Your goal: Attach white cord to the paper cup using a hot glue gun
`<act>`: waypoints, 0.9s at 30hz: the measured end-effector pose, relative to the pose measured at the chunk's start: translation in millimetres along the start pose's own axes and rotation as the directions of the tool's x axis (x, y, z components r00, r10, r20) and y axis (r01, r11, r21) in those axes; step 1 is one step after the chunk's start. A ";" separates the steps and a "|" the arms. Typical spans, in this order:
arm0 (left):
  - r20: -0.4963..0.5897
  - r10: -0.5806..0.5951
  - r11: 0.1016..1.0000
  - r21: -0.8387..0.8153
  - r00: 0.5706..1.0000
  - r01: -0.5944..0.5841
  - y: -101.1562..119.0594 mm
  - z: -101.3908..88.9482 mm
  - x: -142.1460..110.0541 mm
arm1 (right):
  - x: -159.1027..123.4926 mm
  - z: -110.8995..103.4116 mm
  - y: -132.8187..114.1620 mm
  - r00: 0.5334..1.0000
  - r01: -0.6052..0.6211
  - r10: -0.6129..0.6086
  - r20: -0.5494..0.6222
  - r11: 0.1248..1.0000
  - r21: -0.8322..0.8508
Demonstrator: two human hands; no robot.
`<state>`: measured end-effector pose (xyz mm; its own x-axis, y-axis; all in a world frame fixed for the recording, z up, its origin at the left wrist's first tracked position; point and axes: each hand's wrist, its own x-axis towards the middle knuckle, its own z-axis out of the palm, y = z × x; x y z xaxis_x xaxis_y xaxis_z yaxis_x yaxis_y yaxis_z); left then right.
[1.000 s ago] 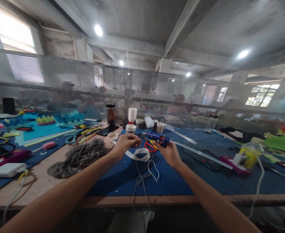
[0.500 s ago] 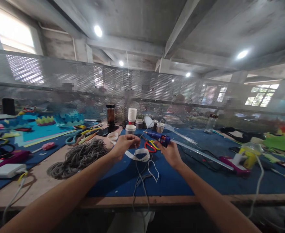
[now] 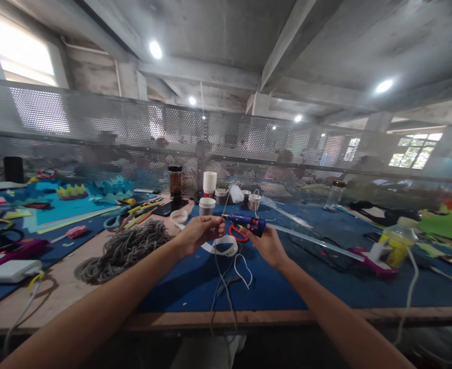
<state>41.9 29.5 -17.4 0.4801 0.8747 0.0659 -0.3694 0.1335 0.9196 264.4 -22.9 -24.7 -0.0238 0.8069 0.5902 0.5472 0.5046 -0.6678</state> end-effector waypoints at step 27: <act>-0.005 -0.057 0.994 -0.095 0.998 0.056 3.6 6.6 -2.5 | -1.0 -1.0 1.1 0.996 -0.064 0.063 0.055 0.998 0.025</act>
<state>44.6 24.7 -11.7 0.4959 0.8683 0.0114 -0.4154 0.2257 0.8812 265.9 -23.5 -25.6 -0.0358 0.8527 0.5211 0.5262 0.4594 -0.7156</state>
